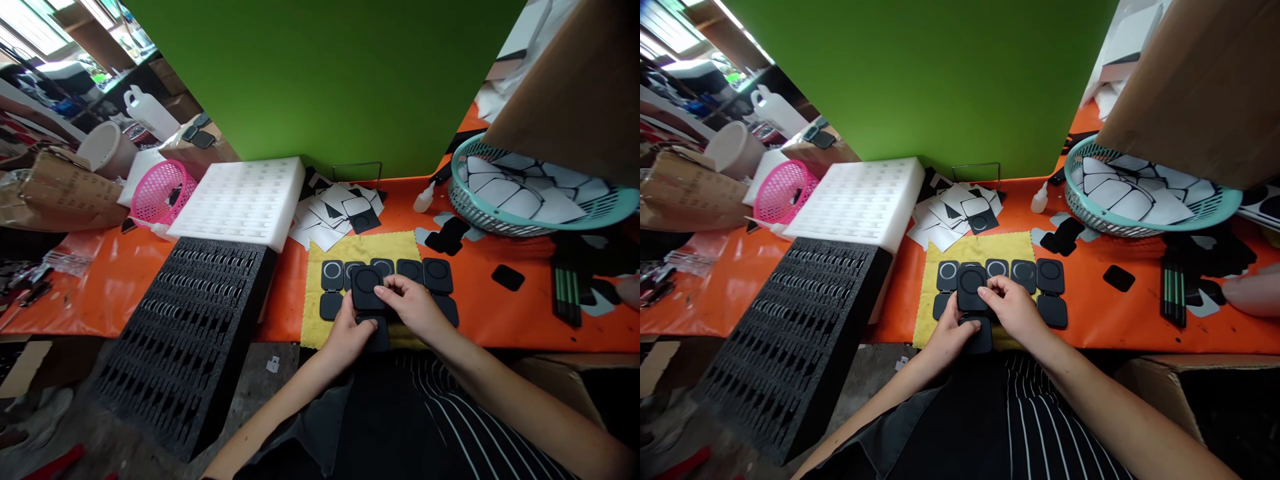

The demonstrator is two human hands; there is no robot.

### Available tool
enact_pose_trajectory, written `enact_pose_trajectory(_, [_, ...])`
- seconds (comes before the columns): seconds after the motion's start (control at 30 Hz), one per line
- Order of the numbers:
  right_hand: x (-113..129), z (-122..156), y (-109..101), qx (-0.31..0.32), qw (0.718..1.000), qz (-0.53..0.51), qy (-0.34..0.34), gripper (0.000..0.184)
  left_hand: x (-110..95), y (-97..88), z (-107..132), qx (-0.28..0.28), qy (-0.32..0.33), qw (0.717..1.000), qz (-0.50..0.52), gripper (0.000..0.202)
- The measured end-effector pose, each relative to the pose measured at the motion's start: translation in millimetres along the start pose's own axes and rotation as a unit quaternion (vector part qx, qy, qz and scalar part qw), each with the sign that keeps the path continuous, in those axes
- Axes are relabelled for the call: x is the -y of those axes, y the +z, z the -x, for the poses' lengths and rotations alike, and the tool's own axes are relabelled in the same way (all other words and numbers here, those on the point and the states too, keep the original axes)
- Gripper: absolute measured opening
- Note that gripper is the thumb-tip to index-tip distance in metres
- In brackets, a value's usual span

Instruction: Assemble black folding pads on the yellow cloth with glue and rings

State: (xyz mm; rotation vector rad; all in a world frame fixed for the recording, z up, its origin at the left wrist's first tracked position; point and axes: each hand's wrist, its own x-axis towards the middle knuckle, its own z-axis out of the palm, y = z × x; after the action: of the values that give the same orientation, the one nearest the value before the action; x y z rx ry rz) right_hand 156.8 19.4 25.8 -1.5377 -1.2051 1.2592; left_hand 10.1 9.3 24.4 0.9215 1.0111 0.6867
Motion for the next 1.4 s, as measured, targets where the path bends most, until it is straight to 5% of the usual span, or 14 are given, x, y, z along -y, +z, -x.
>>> enact_pose_trajectory(1.23, [-2,1,2,-0.016,0.997,0.081,-0.007,0.021,9,0.0,1,-0.031,0.017,0.998,-0.058,0.06])
enact_pose_trajectory(1.4, [5,2,2,-0.018,0.988,0.147,-0.03,0.02,5,2.9,2,-0.049,0.044,0.995,-0.07,0.049])
